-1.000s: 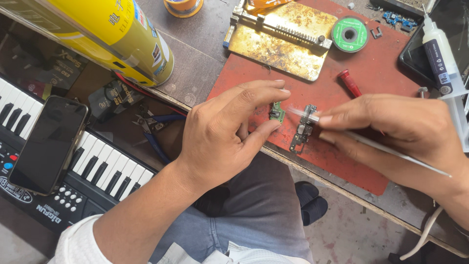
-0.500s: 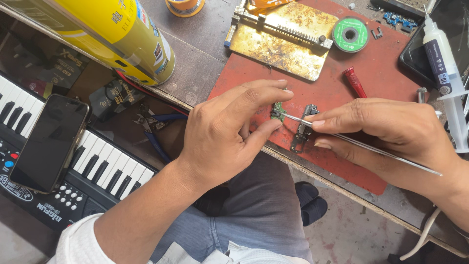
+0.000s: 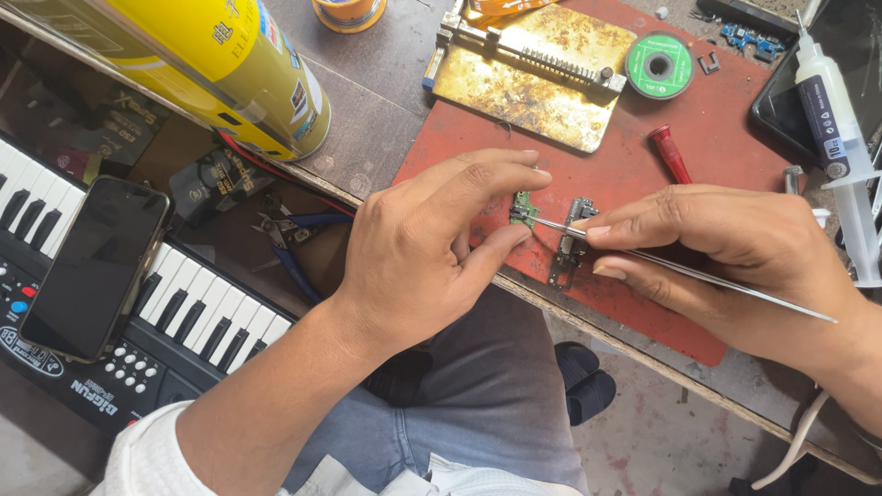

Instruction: The person works at a cluttered electronics repair bench, using tweezers to position and manipulate a small phone flex cable and a disassembled phone motherboard on a red mat. They hold the flex cable in place, probe and adjust components on the board with tweezers, and later use a blue-handled tool on the board while steadying it with the other hand.

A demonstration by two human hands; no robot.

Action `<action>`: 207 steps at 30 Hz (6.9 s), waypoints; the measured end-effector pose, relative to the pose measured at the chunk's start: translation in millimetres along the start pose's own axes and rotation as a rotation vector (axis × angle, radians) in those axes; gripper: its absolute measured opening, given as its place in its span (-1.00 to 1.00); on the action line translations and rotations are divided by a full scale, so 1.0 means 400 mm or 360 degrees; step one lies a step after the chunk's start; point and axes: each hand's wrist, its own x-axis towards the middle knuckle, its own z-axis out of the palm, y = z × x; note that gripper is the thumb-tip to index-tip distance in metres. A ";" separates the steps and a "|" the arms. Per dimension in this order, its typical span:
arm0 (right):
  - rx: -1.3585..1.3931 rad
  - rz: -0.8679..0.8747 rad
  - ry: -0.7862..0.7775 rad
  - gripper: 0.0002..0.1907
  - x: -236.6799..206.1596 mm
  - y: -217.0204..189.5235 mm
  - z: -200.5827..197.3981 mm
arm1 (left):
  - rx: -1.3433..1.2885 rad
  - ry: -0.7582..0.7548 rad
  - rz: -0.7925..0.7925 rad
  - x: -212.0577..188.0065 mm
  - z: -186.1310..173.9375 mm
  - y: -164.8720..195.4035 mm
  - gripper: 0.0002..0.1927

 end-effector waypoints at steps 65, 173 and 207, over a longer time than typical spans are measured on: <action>-0.0268 0.0028 0.0269 -0.81 0.016 -0.011 -0.001 | -0.0041 0.0001 -0.0041 0.000 -0.004 -0.001 -0.49; -0.0101 -0.0103 0.0195 -0.76 0.005 0.023 -0.007 | 0.0124 0.0015 -0.0104 0.000 -0.014 0.008 -0.32; -0.0147 -0.0084 0.0315 -0.80 0.003 0.005 -0.017 | 0.0249 -0.0136 0.0327 -0.011 -0.007 0.014 -0.32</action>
